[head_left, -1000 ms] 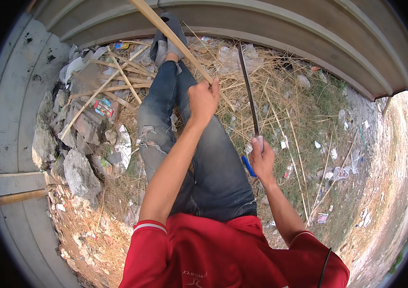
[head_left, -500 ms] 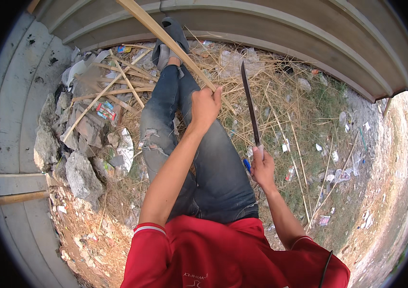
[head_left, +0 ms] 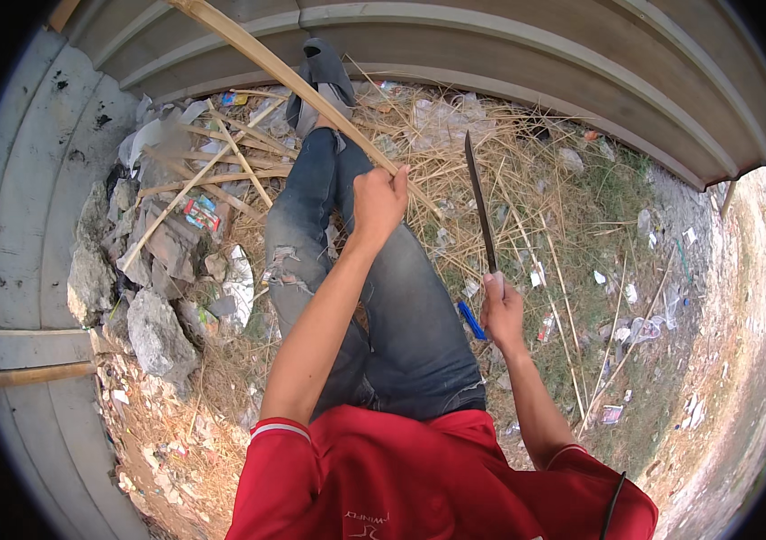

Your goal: The person sits on the ground and uses a blue utility knife to shave and smooth a long bamboo stick. They hold the stick with one hand and scrape the blade along its length to remove the outer layer, occasionally switching to a machete to split the bamboo.

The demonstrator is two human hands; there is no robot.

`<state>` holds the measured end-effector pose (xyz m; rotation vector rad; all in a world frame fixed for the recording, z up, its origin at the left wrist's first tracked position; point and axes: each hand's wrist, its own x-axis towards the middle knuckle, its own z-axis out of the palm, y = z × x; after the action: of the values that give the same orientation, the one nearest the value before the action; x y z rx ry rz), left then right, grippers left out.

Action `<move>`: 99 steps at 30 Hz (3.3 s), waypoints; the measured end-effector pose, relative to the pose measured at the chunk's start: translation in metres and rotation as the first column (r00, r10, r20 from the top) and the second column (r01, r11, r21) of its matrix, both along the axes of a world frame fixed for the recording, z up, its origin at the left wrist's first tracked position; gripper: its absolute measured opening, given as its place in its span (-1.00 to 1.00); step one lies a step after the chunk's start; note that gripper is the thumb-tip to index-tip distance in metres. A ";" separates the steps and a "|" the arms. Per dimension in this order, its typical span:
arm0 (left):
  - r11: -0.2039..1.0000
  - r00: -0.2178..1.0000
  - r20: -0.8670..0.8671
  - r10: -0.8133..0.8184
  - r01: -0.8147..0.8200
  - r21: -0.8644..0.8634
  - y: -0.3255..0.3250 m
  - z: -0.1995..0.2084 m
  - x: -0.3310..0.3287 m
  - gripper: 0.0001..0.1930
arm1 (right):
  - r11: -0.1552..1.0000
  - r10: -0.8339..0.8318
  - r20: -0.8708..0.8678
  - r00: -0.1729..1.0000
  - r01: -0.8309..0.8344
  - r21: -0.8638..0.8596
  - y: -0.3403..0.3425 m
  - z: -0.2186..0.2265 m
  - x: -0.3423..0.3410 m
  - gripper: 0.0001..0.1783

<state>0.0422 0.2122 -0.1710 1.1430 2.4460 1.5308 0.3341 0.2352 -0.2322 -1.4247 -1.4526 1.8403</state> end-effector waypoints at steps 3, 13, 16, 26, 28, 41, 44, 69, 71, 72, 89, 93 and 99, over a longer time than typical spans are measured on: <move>0.999 1.000 0.027 -0.004 0.005 -0.037 0.000 0.000 0.003 -0.81 | 0.954 0.004 -0.251 0.968 0.072 0.292 -0.007 0.011 -0.014 -0.56; 0.996 0.997 0.055 -0.051 0.055 -0.077 -0.010 0.003 -0.010 -0.79 | 0.988 0.125 0.283 0.951 -0.094 -0.119 -0.009 -0.079 0.021 -0.35; 0.987 0.986 0.068 -0.151 0.155 -0.054 -0.016 0.015 -0.011 -0.80 | 0.999 0.042 -0.010 0.999 -0.042 -0.007 -0.002 -0.020 -0.004 -0.51; 0.974 0.974 0.096 -0.204 0.212 -0.080 -0.010 0.011 -0.008 -0.84 | 0.873 0.166 0.092 0.982 -0.190 0.449 -0.023 -0.089 0.004 -0.61; 0.973 0.975 0.106 -0.195 0.206 -0.106 -0.015 0.008 -0.009 -0.84 | 0.991 0.108 0.165 0.980 -0.093 -0.096 -0.013 -0.082 0.007 -0.57; 0.964 0.969 0.077 -0.233 0.241 -0.113 0.007 0.015 -0.001 -0.86 | 0.989 -0.026 -0.304 0.952 0.068 0.129 -0.024 -0.047 -0.010 -0.53; 0.958 0.966 0.046 -0.254 0.258 -0.125 0.004 0.012 -0.001 -0.86 | 0.949 0.083 0.115 0.990 -0.044 -0.311 -0.014 -0.035 0.007 -0.48; 0.964 0.913 0.406 -0.043 -0.068 0.256 -0.104 0.076 -0.020 -0.77 | 0.970 0.104 0.358 0.928 -0.174 0.171 -0.022 -0.136 0.061 -0.41; 0.950 0.906 0.422 -0.040 -0.097 0.297 -0.123 0.085 -0.021 -0.77 | 0.914 -0.067 0.250 0.966 -0.041 0.403 -0.031 -0.143 0.066 -0.44; 0.948 0.909 0.417 0.007 -0.138 0.286 -0.134 0.086 -0.022 -0.75 | 0.860 -0.146 0.179 0.973 0.035 0.510 -0.032 -0.145 0.066 -0.46; 0.627 0.538 0.842 0.046 -0.672 0.394 -0.204 0.033 0.030 -0.72 | 0.981 0.166 -0.493 0.854 -0.092 0.170 0.028 0.033 -0.097 -0.42; 0.642 0.433 0.901 0.036 -0.701 0.311 -0.206 0.024 0.055 -0.66 | 0.933 0.358 -0.586 0.727 -0.297 0.202 0.020 0.065 -0.138 -0.44; 0.683 0.276 0.960 0.042 -0.709 0.174 -0.217 0.004 0.076 -0.62 | 0.899 0.423 -0.584 0.693 -0.405 0.170 -0.004 0.084 -0.151 -0.59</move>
<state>0.1185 -0.0047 -0.1666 -0.5352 1.4320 2.2589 0.1832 0.2317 -0.1478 -0.3837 -1.4965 2.2422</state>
